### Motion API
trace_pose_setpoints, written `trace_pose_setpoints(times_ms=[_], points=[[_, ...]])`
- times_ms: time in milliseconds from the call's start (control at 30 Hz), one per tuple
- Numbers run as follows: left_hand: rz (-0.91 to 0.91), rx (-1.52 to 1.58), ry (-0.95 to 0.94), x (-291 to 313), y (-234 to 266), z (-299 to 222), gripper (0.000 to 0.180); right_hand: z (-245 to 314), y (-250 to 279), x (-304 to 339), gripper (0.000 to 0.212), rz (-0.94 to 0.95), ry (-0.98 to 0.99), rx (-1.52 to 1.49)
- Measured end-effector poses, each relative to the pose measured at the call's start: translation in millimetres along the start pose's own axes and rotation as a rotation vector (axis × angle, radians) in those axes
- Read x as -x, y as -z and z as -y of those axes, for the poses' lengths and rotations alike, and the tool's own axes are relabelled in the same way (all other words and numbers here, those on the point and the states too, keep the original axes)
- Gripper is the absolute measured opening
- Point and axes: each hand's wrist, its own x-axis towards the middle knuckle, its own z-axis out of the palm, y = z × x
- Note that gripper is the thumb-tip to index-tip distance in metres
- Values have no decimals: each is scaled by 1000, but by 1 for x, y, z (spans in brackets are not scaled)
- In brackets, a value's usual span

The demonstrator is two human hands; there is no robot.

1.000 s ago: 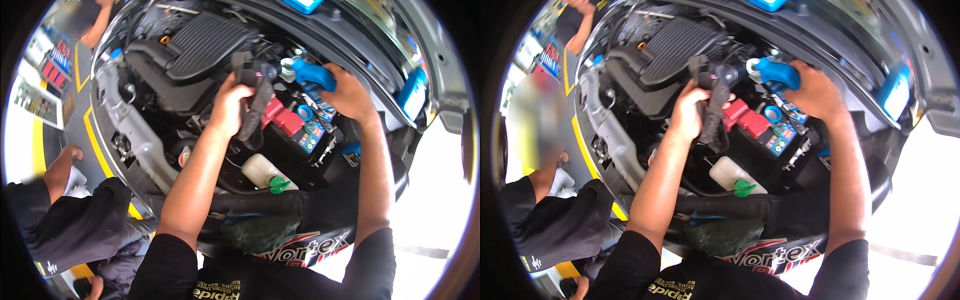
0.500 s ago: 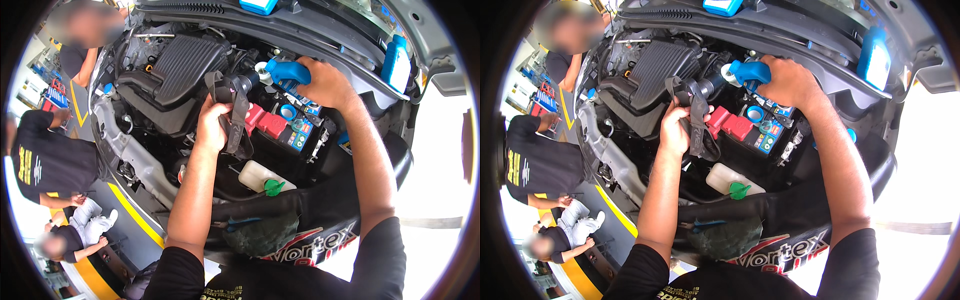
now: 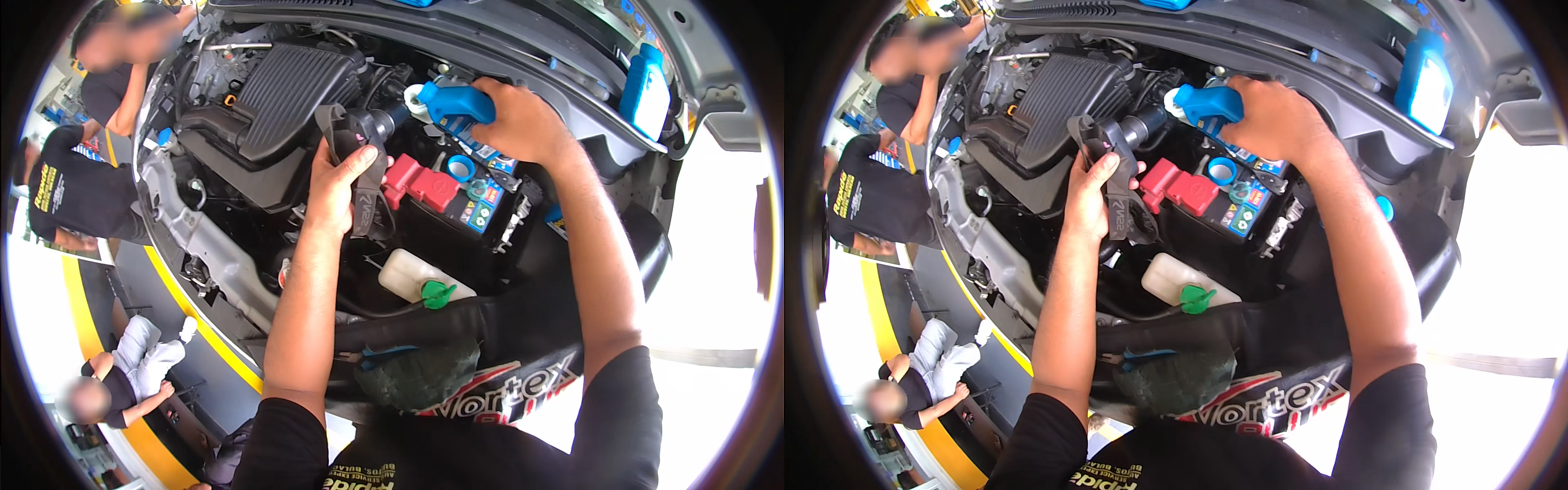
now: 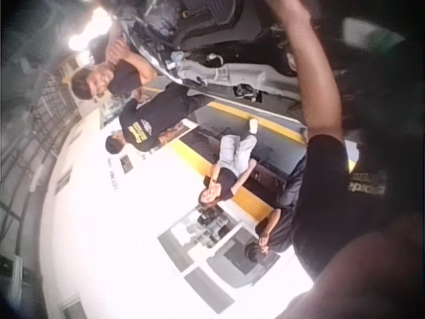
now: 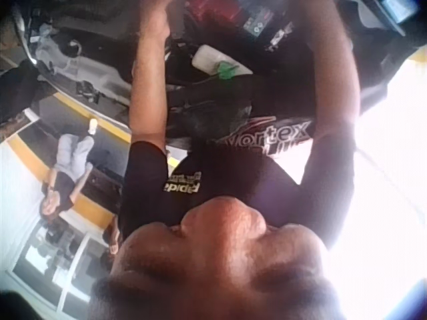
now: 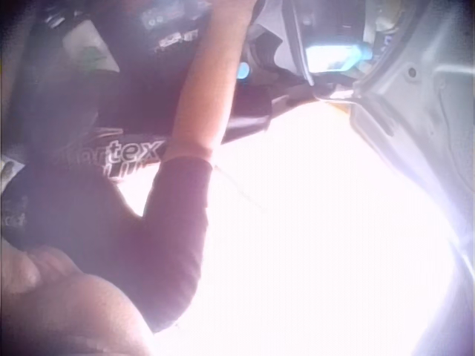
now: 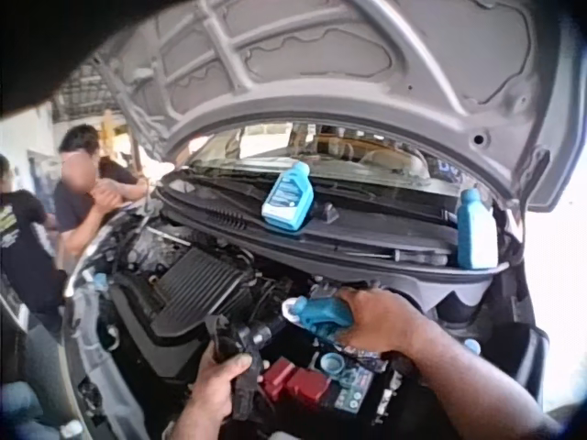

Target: The person opens the hood of a car and pours coolant from blue bottles into the engine's coolant reservoir. After pouring, the person secures the reservoir cap and closes the hood.

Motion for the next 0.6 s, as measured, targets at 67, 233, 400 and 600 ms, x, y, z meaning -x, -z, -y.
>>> trace_pose_setpoints(times_ms=[67, 233, 400, 600], points=[[-12, -3, 61, 0, 2, 0, 44, 1, 5, -8, 65, -10, 8, 16], [-30, 38, -32, -12, -19, 12, 53, -13, 6, -5, 63, -40, -32, 54], [-109, 39, 4, -15, -13, 9, 50, -15, -3, -16, 68, -109, 27, 64], [-141, -218, -105, 7, -35, -18, 55, -42, -7, -22, 71, 4, 236, -153]])
